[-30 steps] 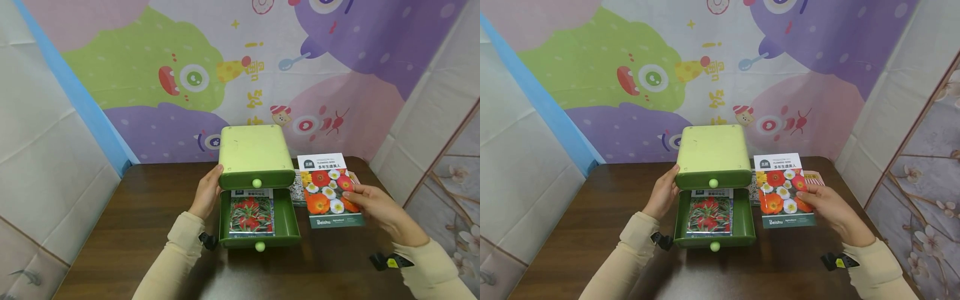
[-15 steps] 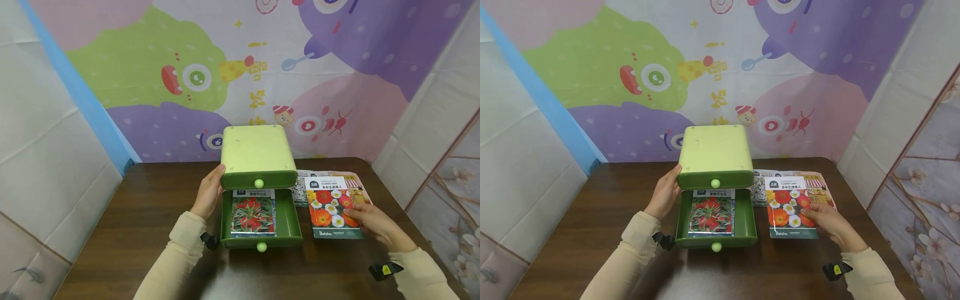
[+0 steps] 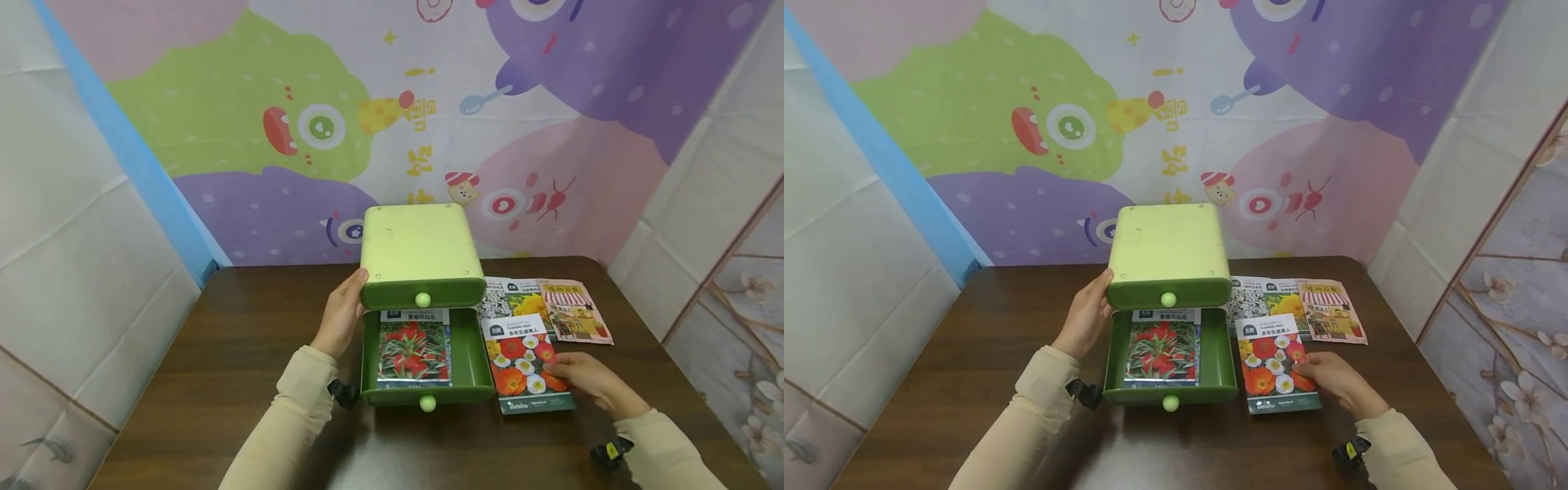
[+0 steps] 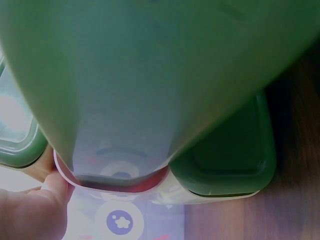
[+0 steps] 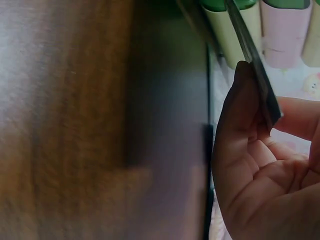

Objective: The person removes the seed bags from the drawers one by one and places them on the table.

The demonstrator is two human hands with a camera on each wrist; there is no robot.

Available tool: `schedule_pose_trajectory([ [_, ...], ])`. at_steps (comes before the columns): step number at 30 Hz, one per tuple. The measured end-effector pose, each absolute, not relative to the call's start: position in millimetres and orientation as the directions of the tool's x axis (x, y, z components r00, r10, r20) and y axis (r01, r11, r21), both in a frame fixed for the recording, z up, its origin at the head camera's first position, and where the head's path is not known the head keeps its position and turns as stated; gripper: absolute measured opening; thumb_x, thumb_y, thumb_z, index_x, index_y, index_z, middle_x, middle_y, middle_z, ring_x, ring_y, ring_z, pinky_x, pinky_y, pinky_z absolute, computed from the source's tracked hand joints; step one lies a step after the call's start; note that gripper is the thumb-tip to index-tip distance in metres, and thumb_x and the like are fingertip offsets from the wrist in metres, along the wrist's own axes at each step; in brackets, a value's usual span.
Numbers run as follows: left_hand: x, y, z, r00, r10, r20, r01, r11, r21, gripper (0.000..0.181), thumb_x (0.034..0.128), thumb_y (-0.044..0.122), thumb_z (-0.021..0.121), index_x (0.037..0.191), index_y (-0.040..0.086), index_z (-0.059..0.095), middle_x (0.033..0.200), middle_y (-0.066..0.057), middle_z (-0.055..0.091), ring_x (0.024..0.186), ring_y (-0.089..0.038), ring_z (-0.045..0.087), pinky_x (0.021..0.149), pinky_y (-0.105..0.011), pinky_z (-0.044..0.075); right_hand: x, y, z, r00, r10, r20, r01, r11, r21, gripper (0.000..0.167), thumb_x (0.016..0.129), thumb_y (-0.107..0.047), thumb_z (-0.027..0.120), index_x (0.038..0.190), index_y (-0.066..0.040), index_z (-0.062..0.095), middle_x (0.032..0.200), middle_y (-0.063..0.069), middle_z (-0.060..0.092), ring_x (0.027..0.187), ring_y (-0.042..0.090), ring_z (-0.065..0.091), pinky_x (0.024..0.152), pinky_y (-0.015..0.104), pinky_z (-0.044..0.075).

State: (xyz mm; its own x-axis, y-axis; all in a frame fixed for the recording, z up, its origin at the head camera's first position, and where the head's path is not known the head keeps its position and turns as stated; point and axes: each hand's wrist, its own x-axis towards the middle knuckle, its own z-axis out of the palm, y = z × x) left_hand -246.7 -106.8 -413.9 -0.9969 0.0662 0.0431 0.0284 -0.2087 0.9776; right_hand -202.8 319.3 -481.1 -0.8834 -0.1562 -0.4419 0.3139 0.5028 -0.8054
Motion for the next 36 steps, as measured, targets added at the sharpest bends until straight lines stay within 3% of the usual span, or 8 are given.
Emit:
schedule_pose_trajectory([
  [11,-246.3,-106.2,-413.8,-0.996,0.069,0.05,0.034,-0.209,0.977,0.064,0.1017,0.044,0.049,0.15,0.005,0.037,0.157,-0.008,0.036,0.142,-0.021,0.039,0.118,-0.043,0.035,-201.8,311.9,-491.1,-0.896,-0.136,-0.423,0.289,0.545,-0.787,0.032,0.098,-0.018,0.056,0.109,0.011,0.063,0.087,0.001,0.068,0.08,0.012,0.06,0.07,0.027,0.051],
  [20,-245.3,-104.9,-411.7,-0.997,0.06,0.047,0.033,-0.22,0.975,0.062,0.1029,0.039,0.048,0.15,0.002,0.036,0.156,-0.01,0.036,0.141,-0.022,0.04,0.117,-0.042,0.035,-199.0,303.6,-493.2,-0.887,-0.124,-0.446,0.324,0.52,-0.79,0.031,0.096,-0.015,0.058,0.109,0.013,0.064,0.08,0.0,0.069,0.073,0.011,0.063,0.063,0.027,0.056],
  [26,-245.4,-104.2,-411.1,-0.998,0.043,0.037,0.026,-0.227,0.974,0.06,0.1037,0.037,0.047,0.15,0.0,0.035,0.156,-0.012,0.037,0.138,-0.025,0.044,0.116,-0.043,0.037,-198.7,299.0,-494.9,-0.904,-0.033,-0.426,0.312,0.63,-0.711,0.029,0.093,-0.026,0.065,0.08,-0.001,0.07,0.064,-0.004,0.06,0.057,0.008,0.052,0.05,0.022,0.045],
  [36,-245.4,-104.2,-411.4,-0.998,0.052,0.047,0.034,-0.213,0.976,0.062,0.1031,0.039,0.048,0.15,0.001,0.036,0.156,-0.01,0.037,0.14,-0.024,0.041,0.117,-0.044,0.036,-198.3,297.7,-493.8,-0.932,-0.02,-0.363,0.216,0.773,-0.597,0.044,0.09,-0.033,0.067,0.054,-0.015,0.049,0.05,-0.007,0.041,0.045,0.008,0.04,0.045,0.021,0.035],
])
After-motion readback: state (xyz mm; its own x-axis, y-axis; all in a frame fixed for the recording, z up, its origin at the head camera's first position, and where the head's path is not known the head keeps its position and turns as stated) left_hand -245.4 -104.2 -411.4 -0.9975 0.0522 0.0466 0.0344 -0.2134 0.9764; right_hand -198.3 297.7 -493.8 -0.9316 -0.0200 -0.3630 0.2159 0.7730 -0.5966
